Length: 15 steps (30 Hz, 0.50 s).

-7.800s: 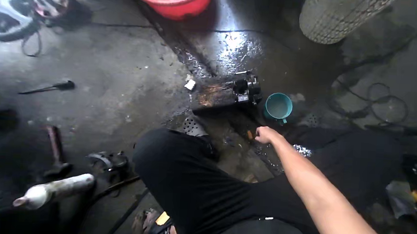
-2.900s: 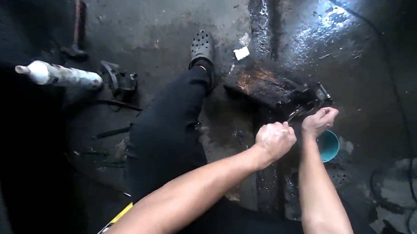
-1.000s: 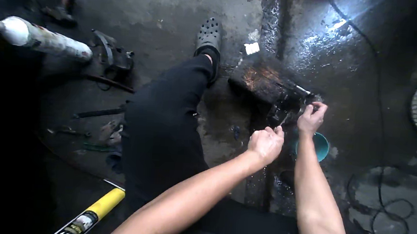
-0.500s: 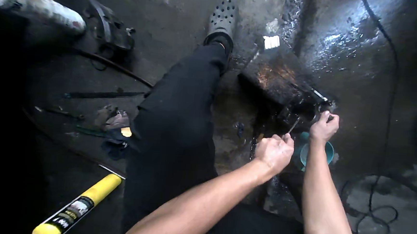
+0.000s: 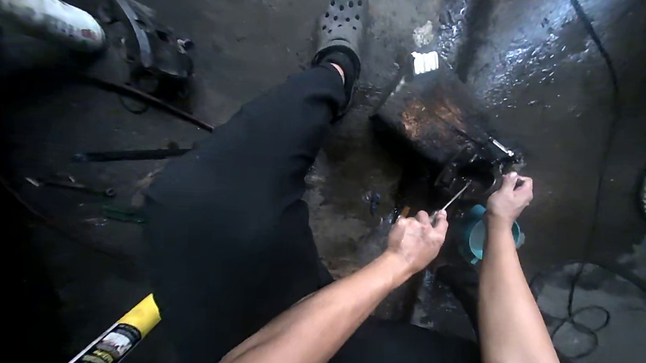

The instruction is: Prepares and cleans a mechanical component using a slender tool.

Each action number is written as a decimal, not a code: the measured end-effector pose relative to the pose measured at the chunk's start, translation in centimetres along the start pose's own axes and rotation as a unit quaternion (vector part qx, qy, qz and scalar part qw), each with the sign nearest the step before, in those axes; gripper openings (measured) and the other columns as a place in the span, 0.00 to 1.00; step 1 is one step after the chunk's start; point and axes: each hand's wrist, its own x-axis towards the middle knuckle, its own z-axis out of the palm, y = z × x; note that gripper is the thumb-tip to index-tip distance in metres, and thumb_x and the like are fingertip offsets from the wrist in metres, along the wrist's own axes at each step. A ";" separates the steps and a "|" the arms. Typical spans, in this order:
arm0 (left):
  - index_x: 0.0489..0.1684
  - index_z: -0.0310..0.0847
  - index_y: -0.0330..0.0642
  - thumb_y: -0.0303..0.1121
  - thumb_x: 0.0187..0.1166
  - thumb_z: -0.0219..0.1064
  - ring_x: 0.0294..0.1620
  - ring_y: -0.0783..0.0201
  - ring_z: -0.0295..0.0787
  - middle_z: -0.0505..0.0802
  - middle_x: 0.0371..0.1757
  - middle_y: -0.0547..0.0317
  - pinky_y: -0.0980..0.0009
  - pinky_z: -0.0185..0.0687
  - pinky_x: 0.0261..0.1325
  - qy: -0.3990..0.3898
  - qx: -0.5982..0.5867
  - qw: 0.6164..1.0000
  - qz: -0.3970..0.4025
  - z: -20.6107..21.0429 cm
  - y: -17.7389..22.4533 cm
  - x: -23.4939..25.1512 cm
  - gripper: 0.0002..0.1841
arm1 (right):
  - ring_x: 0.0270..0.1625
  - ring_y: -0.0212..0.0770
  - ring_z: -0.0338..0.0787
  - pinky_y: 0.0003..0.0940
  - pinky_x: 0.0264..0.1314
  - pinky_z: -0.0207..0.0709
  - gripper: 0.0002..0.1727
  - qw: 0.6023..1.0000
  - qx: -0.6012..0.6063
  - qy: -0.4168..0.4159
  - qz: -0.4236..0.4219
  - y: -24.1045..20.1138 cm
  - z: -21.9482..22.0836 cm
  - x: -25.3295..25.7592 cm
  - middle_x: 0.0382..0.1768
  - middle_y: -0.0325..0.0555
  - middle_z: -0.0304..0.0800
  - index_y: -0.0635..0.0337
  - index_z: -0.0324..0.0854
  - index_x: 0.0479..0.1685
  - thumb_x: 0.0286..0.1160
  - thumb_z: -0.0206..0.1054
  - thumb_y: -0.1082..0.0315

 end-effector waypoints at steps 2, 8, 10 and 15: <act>0.84 0.74 0.47 0.29 0.88 0.53 0.41 0.44 0.94 0.92 0.54 0.38 0.53 0.86 0.39 -0.025 -0.003 0.999 -0.023 -2.6 1.9 0.3 0.25 | 0.53 0.44 0.86 0.46 0.64 0.76 0.20 1.000 -0.003 0.007 0.002 0.2 0.1 0.3 0.48 0.56 0.85 0.69 0.78 0.56 0.92 0.52 0.58; 0.66 0.81 0.39 0.36 0.82 0.64 0.53 0.44 0.92 0.91 0.56 0.42 0.44 0.87 0.49 -0.066 -0.156 0.983 -0.074 -6.4 4.7 0.9 0.18 | 0.57 0.52 0.87 0.53 0.66 0.76 0.21 1.000 -0.011 -0.003 0.016 -0.5 -0.1 0.3 0.51 0.62 0.87 0.71 0.77 0.59 0.92 0.51 0.58; 0.73 0.78 0.43 0.34 0.82 0.63 0.50 0.47 0.92 0.92 0.53 0.43 0.45 0.87 0.50 -0.106 -0.299 0.941 -0.115 -5.2 3.3 1.2 0.21 | 0.58 0.54 0.87 0.54 0.66 0.76 0.21 1.000 -0.006 -0.007 0.020 -0.4 -0.2 0.4 0.51 0.63 0.87 0.71 0.77 0.59 0.93 0.51 0.58; 0.84 0.76 0.53 0.40 0.86 0.65 0.62 0.52 0.91 0.93 0.63 0.48 0.47 0.84 0.66 -0.059 -0.374 0.906 -0.189 -1.1 1.9 1.1 0.25 | 0.55 0.52 0.88 0.52 0.64 0.77 0.20 1.000 0.012 -0.012 0.014 -0.3 0.0 0.3 0.48 0.61 0.87 0.70 0.77 0.56 0.93 0.51 0.59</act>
